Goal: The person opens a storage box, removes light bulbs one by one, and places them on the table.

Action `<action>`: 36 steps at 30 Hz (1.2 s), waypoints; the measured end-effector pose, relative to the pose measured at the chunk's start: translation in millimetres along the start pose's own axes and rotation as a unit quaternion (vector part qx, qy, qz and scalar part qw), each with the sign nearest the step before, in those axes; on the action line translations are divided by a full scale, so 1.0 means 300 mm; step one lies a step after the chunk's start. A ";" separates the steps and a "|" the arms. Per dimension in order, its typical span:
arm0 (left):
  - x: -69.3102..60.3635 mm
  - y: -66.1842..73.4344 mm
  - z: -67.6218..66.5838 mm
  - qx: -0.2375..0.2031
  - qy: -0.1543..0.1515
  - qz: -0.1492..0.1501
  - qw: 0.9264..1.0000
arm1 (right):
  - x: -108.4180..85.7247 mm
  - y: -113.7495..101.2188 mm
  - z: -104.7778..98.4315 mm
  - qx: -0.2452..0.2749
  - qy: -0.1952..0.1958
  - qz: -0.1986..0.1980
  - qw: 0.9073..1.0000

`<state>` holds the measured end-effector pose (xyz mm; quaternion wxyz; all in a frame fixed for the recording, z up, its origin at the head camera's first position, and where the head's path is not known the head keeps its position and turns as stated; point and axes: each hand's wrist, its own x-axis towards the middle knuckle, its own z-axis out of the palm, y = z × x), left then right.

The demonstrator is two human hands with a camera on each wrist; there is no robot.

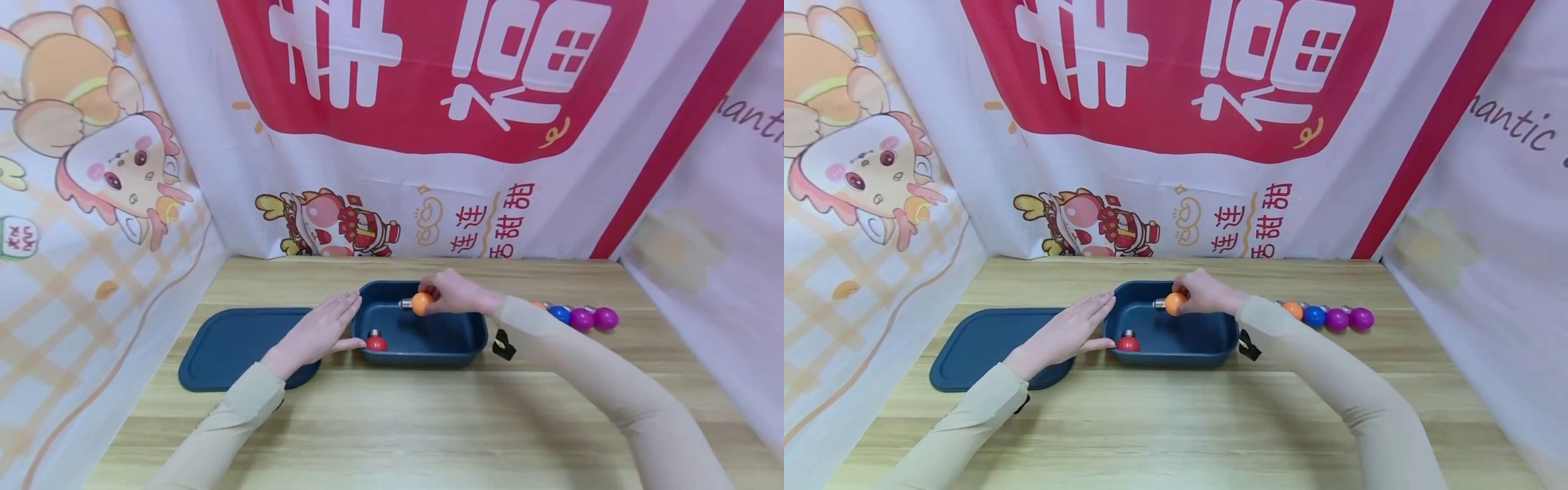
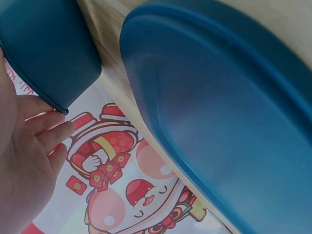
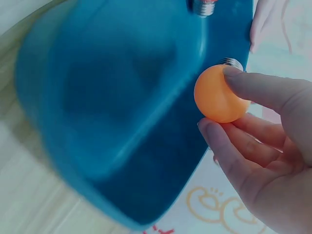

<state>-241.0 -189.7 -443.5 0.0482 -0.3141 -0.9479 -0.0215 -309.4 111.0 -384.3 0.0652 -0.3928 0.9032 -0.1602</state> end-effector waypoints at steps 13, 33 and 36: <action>-0.003 -0.005 0.011 -0.002 0.010 0.004 1.000 | -0.129 0.084 -0.055 0.019 0.044 0.031 0.998; 0.002 -0.004 0.014 0.002 0.004 0.000 1.000 | -0.363 0.238 -0.155 0.091 0.065 0.194 0.975; 0.000 -0.003 0.008 0.004 0.002 -0.002 1.000 | -0.407 0.262 -0.170 0.101 0.068 0.216 0.969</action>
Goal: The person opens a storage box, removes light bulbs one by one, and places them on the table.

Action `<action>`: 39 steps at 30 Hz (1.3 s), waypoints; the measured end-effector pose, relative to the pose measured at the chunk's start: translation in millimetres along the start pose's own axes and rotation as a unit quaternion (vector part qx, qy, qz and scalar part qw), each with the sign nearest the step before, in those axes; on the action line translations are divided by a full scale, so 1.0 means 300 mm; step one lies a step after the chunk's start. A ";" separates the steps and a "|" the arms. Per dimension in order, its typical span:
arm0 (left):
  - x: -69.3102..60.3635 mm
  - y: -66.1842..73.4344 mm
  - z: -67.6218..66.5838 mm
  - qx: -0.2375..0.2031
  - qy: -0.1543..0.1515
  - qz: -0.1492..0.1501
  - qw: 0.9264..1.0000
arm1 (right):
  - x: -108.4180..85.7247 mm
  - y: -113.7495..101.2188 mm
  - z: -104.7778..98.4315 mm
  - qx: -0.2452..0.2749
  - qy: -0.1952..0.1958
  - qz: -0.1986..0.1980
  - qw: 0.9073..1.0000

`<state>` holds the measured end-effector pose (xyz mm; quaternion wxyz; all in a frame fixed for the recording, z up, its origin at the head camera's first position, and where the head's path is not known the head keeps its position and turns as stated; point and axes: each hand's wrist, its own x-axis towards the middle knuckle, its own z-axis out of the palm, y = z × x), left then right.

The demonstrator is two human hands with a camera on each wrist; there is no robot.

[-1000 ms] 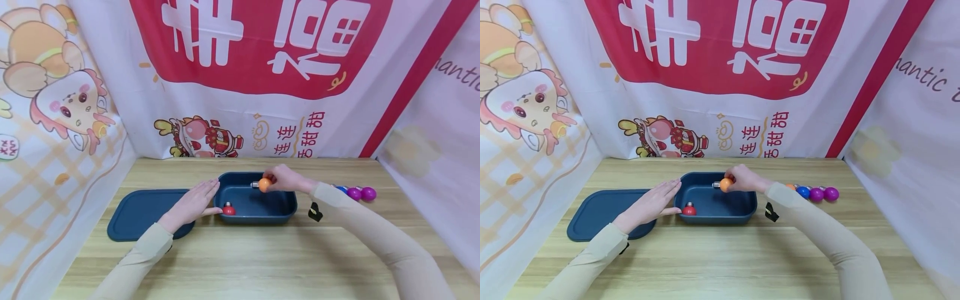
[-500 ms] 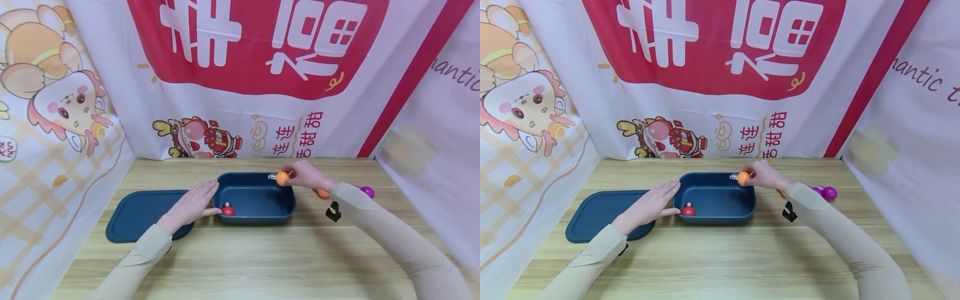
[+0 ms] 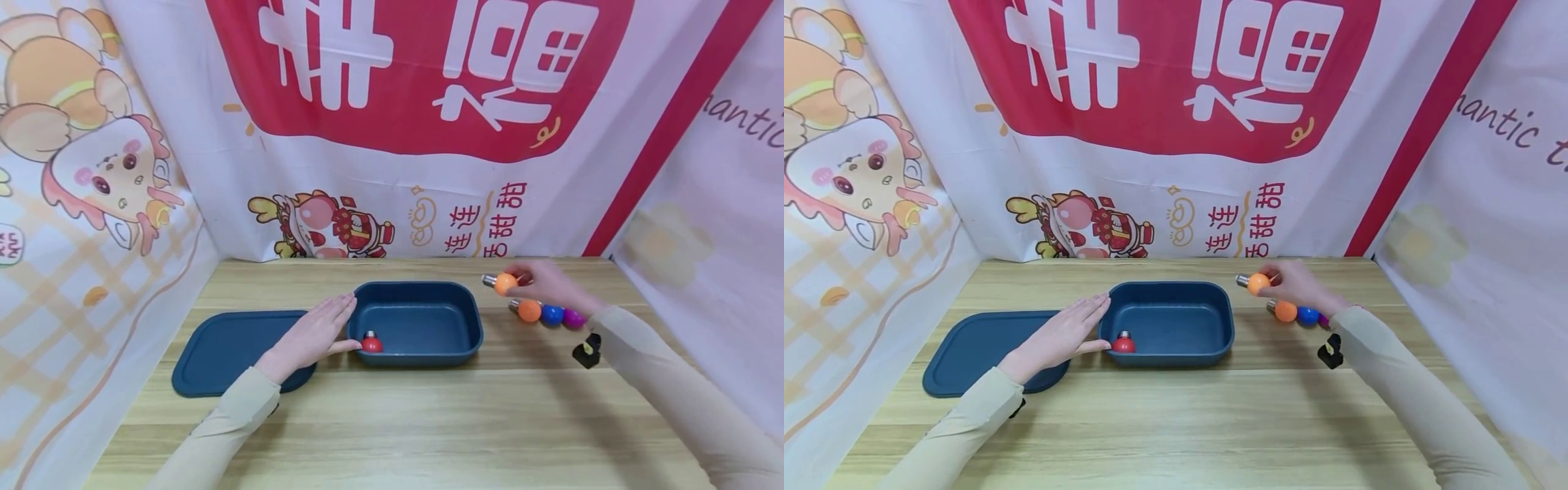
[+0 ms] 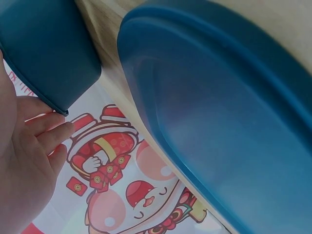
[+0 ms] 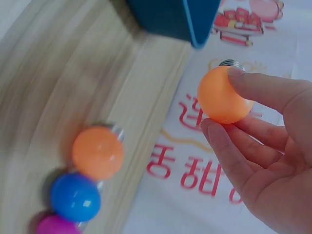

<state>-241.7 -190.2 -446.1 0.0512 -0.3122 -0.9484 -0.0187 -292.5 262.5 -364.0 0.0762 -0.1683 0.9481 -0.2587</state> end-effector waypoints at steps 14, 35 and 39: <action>-0.003 -0.002 0.006 -0.010 0.006 0.002 1.000 | -0.096 0.178 -0.025 -0.058 0.032 0.004 0.998; 0.001 -0.001 -0.004 -0.008 -0.002 0.002 1.000 | -0.188 0.341 -0.077 -0.081 0.054 0.041 0.994; 0.000 0.000 -0.003 -0.008 0.007 0.007 1.000 | -0.214 0.371 -0.087 -0.061 0.060 0.045 0.995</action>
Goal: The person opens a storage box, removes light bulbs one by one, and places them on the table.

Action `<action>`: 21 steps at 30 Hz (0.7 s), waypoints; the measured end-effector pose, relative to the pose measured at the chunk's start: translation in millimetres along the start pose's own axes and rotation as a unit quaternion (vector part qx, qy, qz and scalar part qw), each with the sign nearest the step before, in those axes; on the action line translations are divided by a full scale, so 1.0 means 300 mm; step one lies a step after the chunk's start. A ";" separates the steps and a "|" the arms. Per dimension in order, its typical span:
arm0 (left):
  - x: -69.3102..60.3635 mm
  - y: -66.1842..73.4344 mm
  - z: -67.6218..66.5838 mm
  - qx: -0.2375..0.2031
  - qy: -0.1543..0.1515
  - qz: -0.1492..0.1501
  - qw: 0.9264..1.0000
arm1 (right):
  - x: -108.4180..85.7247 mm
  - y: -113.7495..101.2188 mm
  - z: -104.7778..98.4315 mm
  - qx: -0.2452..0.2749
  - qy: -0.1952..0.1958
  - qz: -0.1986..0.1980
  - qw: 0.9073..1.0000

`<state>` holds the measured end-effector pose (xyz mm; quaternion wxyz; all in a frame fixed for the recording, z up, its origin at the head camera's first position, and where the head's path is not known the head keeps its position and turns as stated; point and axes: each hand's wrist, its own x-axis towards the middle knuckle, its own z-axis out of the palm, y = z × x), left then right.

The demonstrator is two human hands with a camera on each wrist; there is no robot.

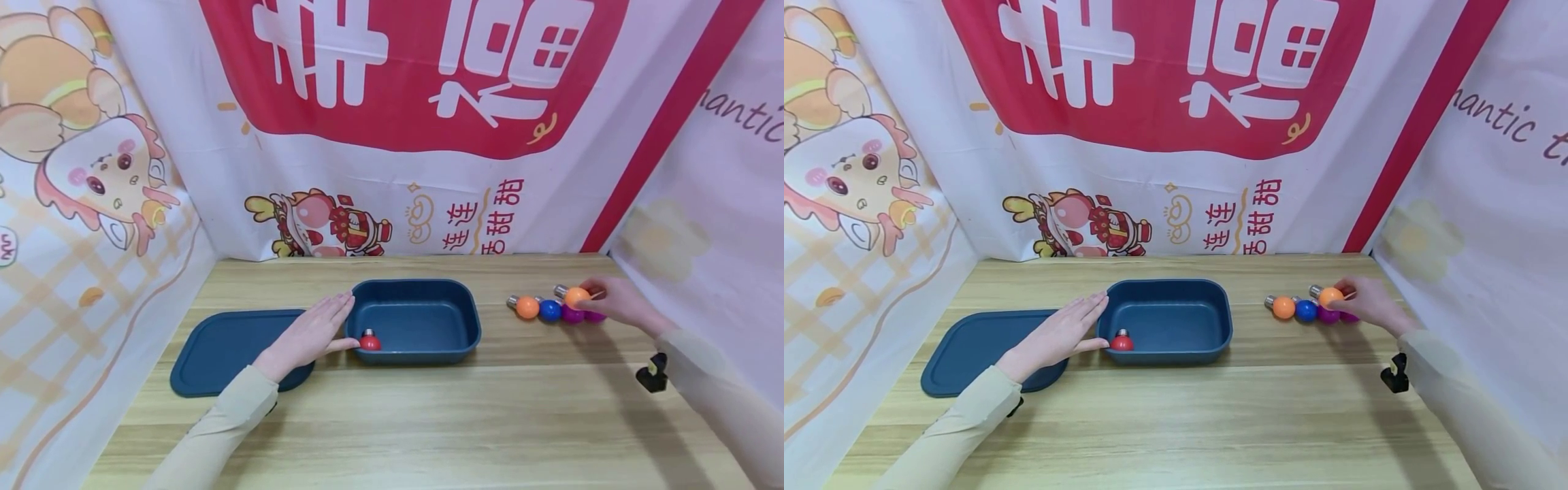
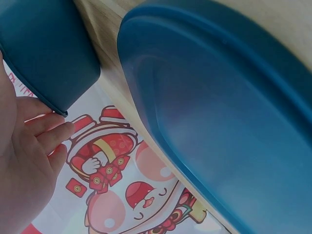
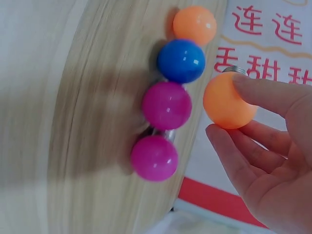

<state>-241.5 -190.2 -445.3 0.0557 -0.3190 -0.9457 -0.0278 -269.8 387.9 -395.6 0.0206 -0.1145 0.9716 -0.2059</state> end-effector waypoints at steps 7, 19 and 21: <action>-0.001 0.000 0.004 -0.005 0.010 0.005 1.000 | -0.035 0.065 -0.024 -0.009 0.026 0.013 1.000; 0.002 -0.001 0.007 0.000 0.009 0.004 1.000 | -0.068 0.166 -0.045 -0.021 0.040 0.036 0.998; 0.001 -0.003 0.010 0.003 0.014 0.007 1.000 | -0.070 0.176 -0.049 -0.019 0.042 0.036 0.998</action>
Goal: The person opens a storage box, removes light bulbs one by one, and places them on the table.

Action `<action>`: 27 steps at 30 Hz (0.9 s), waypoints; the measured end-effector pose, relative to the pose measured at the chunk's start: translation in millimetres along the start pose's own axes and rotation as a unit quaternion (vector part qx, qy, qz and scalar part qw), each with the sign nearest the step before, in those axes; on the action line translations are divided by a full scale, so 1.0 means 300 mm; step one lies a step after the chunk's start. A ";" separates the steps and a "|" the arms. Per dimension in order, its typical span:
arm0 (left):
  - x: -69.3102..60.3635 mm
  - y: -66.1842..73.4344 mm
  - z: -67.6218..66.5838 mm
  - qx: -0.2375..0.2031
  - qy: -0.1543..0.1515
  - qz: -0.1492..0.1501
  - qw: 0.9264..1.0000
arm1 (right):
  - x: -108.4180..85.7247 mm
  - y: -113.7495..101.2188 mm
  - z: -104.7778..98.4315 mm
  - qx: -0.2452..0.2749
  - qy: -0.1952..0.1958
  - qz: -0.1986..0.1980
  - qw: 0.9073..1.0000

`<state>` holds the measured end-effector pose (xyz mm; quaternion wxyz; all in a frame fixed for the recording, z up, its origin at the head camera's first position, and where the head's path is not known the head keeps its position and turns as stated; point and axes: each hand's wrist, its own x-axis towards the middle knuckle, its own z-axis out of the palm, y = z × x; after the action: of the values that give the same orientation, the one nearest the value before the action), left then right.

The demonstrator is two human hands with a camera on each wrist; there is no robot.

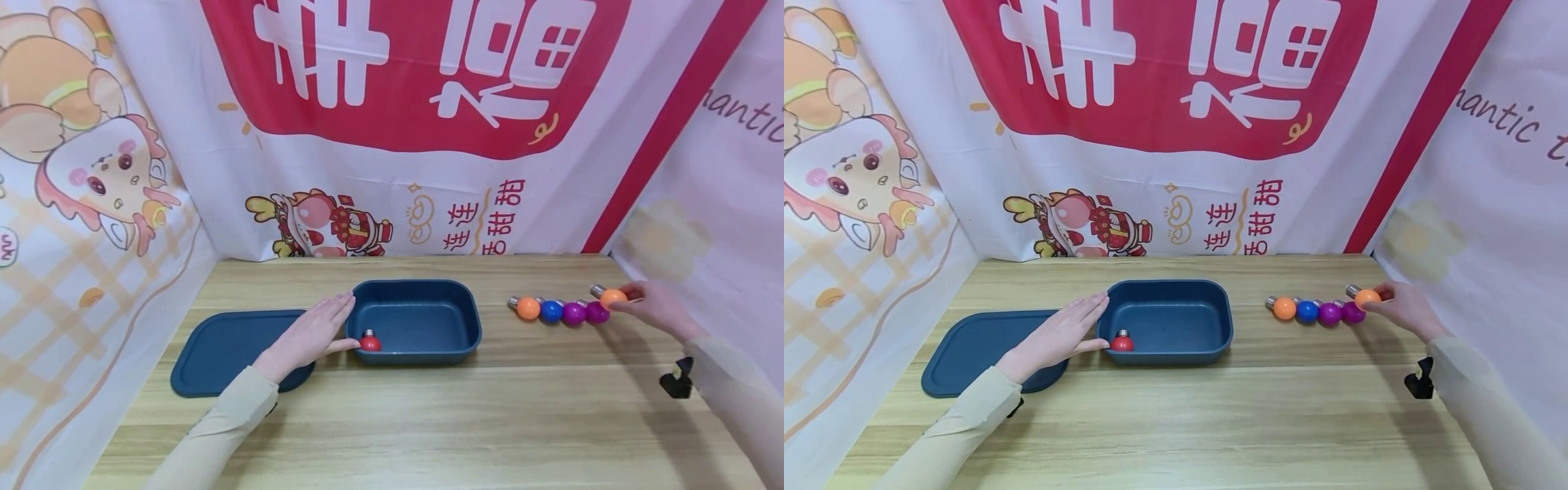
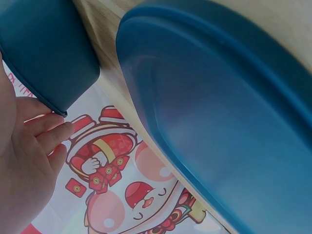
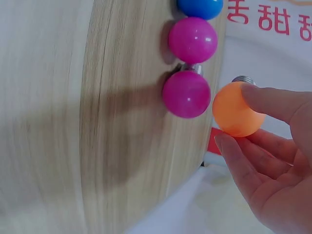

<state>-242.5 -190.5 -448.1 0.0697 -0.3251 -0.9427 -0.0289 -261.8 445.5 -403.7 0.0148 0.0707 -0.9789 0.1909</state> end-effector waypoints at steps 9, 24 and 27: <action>0.001 0.002 0.001 0.006 0.002 0.000 1.000 | -0.015 0.031 -0.005 0.012 0.013 0.011 1.000; -0.002 -0.001 0.013 0.010 -0.004 -0.002 1.000 | -0.045 0.082 0.021 0.002 0.003 0.047 0.999; -0.001 -0.002 0.011 0.010 -0.005 -0.006 1.000 | -0.040 0.091 0.021 -0.002 0.005 0.048 0.999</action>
<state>-243.0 -190.7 -451.5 0.0681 -0.3190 -0.9451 -0.0185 -254.0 469.8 -420.5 0.0106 0.0226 -0.9815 0.1900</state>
